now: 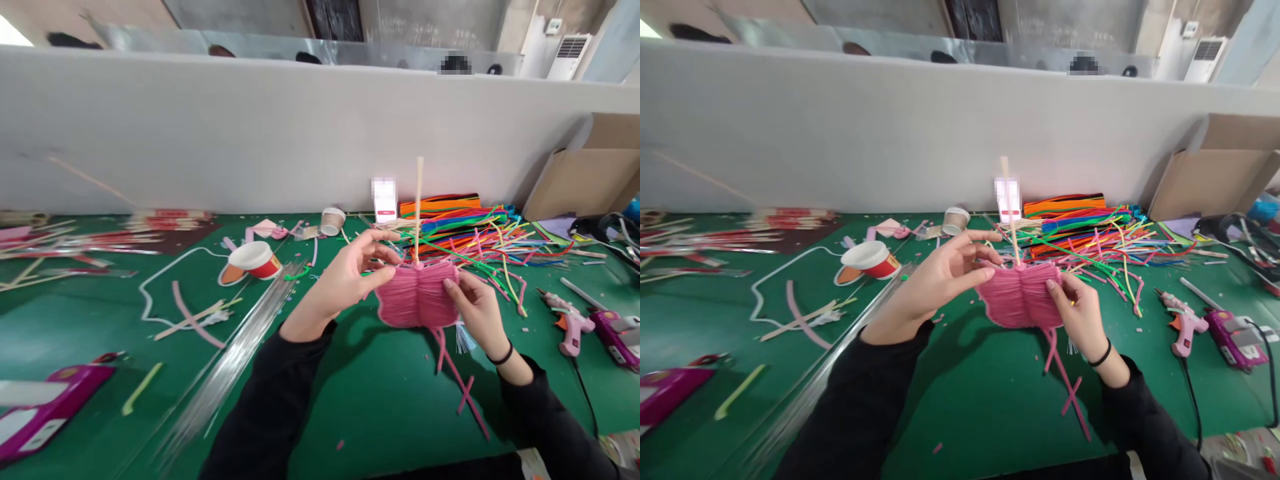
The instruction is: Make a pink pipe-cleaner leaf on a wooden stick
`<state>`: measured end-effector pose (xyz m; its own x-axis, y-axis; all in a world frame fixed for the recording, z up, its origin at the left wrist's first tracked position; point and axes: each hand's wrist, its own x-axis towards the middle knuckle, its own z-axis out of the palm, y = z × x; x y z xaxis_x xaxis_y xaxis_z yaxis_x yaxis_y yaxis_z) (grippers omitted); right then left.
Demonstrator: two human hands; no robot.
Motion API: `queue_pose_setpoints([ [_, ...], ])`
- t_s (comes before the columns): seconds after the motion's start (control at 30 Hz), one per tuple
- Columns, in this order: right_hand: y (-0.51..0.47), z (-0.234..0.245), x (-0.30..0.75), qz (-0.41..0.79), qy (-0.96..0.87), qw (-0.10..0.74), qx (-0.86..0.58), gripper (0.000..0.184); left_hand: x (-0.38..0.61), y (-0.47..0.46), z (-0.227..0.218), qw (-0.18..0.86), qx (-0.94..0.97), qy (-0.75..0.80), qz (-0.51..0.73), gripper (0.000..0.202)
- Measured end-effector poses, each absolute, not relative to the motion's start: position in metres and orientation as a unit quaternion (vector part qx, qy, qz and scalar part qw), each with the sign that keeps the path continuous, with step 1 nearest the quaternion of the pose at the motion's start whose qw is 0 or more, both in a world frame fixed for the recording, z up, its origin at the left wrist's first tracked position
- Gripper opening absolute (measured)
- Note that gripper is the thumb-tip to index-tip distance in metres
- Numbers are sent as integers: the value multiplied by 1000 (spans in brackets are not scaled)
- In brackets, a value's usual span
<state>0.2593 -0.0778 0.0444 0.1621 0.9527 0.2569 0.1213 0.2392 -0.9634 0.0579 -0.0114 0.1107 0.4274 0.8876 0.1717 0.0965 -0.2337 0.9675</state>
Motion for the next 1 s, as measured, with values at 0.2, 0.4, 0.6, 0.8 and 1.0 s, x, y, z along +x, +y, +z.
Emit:
queue_pose_setpoints([
  [0.2,-85,49,252,318,-590,541,-509,27,63,-24,115,473,729,374,324,56],
  [0.4,-88,57,243,359,-559,571,-483,22,72,-30,121,478,712,406,316,57],
  [0.6,-85,59,237,378,-480,630,-480,23,71,-31,124,505,697,386,332,61],
  [0.8,-86,63,239,385,-482,624,-479,22,71,-32,124,496,701,383,342,69],
  [1.0,-87,66,246,449,-486,590,-464,22,71,-32,122,514,700,363,338,68],
])
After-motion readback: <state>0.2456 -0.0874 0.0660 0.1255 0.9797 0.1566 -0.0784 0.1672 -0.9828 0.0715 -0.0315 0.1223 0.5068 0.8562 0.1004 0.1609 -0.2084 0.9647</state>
